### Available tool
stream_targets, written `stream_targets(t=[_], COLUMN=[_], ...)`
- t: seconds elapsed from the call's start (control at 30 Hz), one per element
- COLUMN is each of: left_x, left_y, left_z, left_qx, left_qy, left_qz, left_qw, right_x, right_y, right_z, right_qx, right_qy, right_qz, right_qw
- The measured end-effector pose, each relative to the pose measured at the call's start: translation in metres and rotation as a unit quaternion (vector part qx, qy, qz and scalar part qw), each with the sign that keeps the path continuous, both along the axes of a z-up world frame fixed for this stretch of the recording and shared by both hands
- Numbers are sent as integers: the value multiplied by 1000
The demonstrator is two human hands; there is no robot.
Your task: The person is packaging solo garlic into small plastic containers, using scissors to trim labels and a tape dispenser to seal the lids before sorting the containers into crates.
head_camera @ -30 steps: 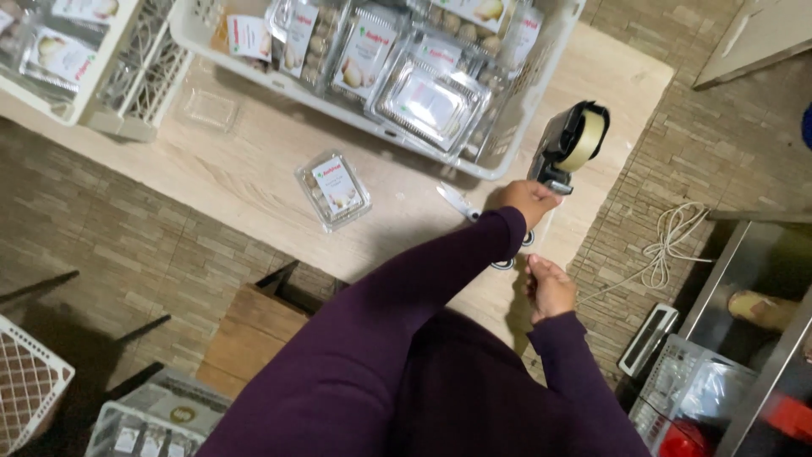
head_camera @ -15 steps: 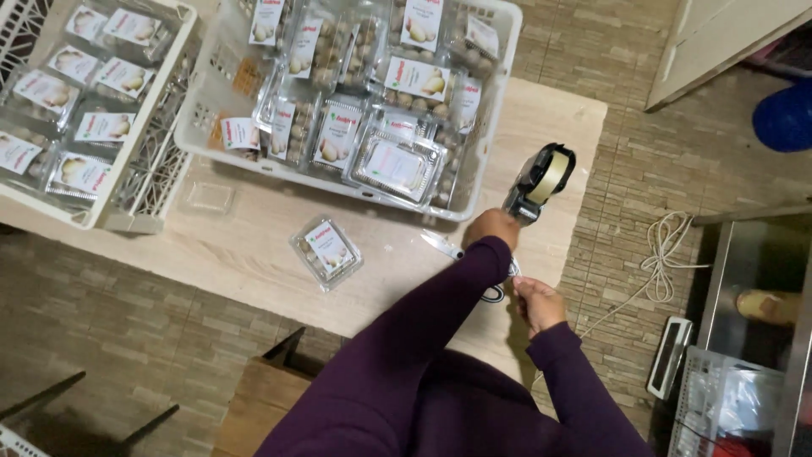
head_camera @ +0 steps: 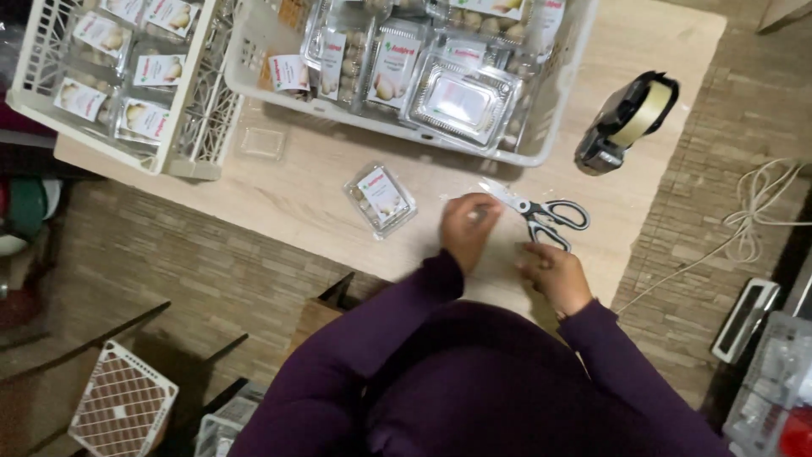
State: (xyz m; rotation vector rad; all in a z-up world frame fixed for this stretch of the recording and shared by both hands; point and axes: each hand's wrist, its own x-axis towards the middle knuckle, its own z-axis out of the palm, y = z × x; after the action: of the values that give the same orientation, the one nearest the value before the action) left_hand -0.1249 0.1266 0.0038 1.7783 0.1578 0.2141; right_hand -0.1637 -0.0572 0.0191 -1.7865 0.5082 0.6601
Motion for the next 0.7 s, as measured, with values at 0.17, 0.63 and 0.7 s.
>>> stream_targets(t=[0.17, 0.63, 0.7], left_x=[-19, -3, 17], left_y=[85, 226, 251], left_z=[12, -41, -86], left_qx=[-1, -170, 85], left_qy=[113, 220, 180], left_qz=[103, 75, -11], left_qw=[988, 958, 980], right_x=[13, -4, -4], right_y=[74, 204, 220], right_z=[-13, -48, -72], right_qx=[-53, -71, -23], right_qy=[-53, -52, 3], right_qz=[178, 161, 54], right_qw=[981, 983, 998])
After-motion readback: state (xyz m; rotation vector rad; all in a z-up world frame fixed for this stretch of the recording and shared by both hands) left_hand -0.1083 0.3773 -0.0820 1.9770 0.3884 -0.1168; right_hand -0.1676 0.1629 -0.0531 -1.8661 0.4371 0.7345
